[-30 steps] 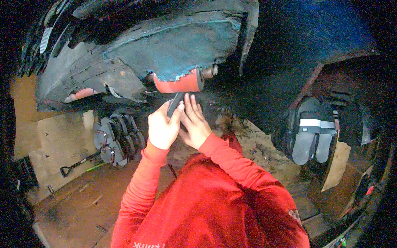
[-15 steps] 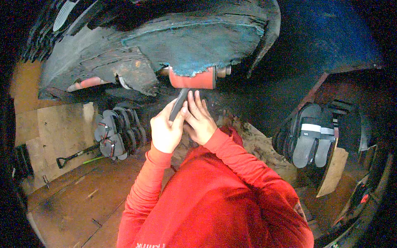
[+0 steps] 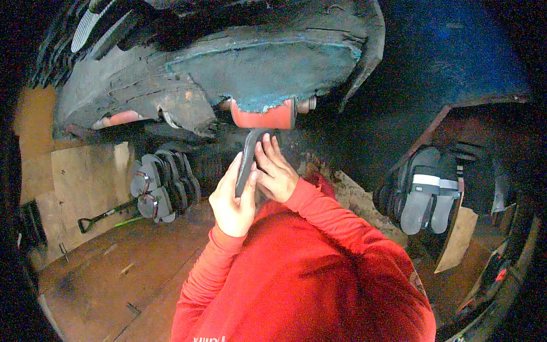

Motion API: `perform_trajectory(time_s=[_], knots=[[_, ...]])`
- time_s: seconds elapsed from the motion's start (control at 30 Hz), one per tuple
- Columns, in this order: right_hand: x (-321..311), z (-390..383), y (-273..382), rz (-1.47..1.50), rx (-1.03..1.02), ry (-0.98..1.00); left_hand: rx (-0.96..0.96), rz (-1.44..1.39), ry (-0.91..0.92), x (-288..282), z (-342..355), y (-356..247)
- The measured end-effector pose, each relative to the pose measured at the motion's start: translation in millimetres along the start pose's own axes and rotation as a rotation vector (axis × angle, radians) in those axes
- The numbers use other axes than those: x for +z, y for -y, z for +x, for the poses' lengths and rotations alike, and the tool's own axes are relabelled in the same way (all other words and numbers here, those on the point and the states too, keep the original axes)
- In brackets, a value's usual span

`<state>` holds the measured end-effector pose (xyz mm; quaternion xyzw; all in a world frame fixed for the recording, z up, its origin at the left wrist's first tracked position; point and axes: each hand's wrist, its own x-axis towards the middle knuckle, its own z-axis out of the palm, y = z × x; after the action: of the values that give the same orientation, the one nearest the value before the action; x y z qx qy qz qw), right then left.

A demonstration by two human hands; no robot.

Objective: The person repeatedly smooths the edges of individual sandals against a rotating red grinding wheel. They pick up each sandal from a nearby pile, hold it against the wheel with both hands, and then place it back on the pile. The process is repeated for multiple sandals throughout the clip.

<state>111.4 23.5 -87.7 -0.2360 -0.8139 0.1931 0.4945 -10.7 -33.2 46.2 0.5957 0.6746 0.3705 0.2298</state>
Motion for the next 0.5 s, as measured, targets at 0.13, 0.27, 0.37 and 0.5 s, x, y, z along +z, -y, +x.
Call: perform_trajectory(time_s=[0.13,0.27,0.37,0.5], knots=[[-11,1,8,-0.122,-0.047,0.173,-0.008,-0.074,-0.057,-6,-20,11],[-28,-12,21,0.224,0.450,0.043,0.123,0.038,-0.067,-26,-19,24],[-17,-14,-9,1.774,1.523,-0.308,0.116,0.022,0.010,-43,-21,14],[19,-6,-46,1.730,1.159,0.128,0.045,0.077,0.185,-60,-15,-14]])
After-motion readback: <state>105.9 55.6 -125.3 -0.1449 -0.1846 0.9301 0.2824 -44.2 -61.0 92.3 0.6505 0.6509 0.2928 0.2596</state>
